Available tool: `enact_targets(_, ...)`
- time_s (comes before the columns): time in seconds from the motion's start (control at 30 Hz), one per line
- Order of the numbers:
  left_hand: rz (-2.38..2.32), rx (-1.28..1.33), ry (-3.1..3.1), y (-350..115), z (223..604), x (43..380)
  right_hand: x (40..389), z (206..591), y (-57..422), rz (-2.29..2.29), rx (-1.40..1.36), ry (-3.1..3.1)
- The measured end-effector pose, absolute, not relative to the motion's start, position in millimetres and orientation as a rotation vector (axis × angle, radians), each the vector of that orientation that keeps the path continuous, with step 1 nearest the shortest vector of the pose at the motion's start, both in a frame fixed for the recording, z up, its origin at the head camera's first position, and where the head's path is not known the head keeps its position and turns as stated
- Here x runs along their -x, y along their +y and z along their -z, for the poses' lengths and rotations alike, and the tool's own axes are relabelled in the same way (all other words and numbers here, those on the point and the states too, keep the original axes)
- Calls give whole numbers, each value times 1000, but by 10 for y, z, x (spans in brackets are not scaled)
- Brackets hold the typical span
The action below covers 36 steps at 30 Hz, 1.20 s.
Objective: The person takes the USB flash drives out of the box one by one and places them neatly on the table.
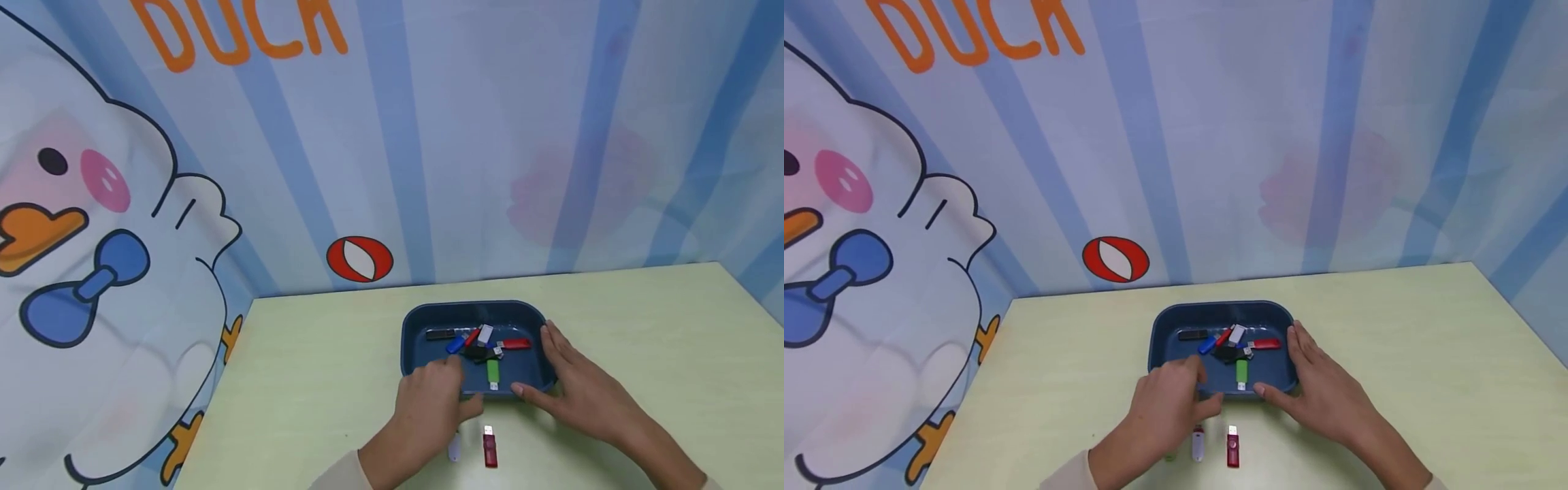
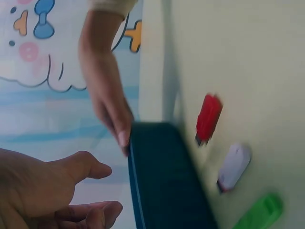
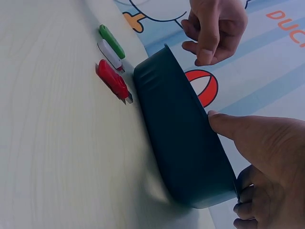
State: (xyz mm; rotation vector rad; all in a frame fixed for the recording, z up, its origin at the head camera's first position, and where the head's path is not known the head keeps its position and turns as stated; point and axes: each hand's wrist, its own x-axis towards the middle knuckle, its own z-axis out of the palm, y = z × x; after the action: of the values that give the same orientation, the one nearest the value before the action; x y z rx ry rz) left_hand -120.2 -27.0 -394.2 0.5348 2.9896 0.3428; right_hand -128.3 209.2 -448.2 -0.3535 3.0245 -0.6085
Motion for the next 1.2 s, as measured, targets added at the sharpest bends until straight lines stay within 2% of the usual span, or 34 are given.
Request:
enact_targets(0.33,-391,-488,3092,-414,3839,1438,1290,4471,2078,610,340,3036)
enact_targets(1.2,-165,-651,3115,-568,4118,2083,1292,4484,2078,614,335,3014)
